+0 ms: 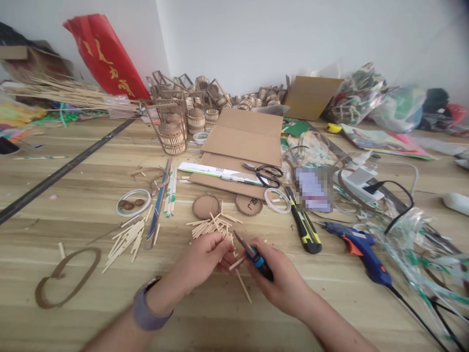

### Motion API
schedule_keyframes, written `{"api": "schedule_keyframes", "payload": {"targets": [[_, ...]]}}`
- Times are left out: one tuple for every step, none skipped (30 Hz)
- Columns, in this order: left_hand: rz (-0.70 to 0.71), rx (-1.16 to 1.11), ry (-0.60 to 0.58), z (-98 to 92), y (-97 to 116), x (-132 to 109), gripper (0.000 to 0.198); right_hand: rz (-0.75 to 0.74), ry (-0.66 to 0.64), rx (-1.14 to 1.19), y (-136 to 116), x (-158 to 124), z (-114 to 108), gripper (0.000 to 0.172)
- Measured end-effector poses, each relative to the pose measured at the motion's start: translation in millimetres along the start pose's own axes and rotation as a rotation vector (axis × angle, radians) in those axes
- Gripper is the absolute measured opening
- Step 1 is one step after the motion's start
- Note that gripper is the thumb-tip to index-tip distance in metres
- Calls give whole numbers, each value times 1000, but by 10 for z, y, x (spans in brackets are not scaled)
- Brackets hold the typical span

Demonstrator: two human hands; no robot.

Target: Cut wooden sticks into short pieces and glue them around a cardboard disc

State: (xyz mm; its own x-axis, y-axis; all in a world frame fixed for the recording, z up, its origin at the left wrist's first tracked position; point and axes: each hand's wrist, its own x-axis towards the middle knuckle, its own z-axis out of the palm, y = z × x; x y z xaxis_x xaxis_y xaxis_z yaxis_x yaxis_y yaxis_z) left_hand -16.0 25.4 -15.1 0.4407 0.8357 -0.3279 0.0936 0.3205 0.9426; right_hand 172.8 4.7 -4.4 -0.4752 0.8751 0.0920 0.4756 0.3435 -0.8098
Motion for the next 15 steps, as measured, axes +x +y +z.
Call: {"api": "schedule_keyframes", "payload": {"targets": [[6, 22, -9, 18, -5, -7, 41, 2, -29, 11, -2, -7, 10, 16], [8, 43, -13, 37, -7, -13, 38, 8, -50, 7, 0, -13, 18, 18], [2, 53, -8, 55, -5, -20, 34, 19, -63, -13, 4, -19, 28, 19], [-9, 59, 1, 72, -2, -27, 30, 31, -67, -46, 11, -25, 39, 21], [-21, 58, 11, 88, 2, -33, 26, 39, -61, -89, 20, -29, 52, 22], [-31, 50, 20, 102, 5, -38, 22, 40, -47, -133, 30, -32, 65, 23], [-38, 38, 21, 114, 6, -42, 18, 35, -29, -174, 41, -32, 78, 24], [-44, 19, 15, 123, 4, -45, 15, 24, -9, -207, 53, -31, 88, 25], [-50, 0, 1, 131, -2, -47, 14, 9, 10, -228, 64, -27, 96, 26], [-54, -16, -17, 138, -10, -49, 13, -5, 24, -233, 73, -24, 101, 27], [-56, -27, -36, 143, -20, -50, 12, -15, 29, -225, 80, -20, 104, 28], [-58, -33, -56, 146, -30, -51, 12, -16, 26, -211, 84, -18, 105, 28], [-61, -35, -67, 149, -39, -52, 12, -9, 18, -198, 85, -18, 105, 28], [-68, -38, -73, 151, -46, -55, 11, 2, 9, -191, 83, -21, 105, 28], [-80, -44, -74, 154, -51, -59, 10, 15, -3, -188, 78, -25, 105, 28]]}}
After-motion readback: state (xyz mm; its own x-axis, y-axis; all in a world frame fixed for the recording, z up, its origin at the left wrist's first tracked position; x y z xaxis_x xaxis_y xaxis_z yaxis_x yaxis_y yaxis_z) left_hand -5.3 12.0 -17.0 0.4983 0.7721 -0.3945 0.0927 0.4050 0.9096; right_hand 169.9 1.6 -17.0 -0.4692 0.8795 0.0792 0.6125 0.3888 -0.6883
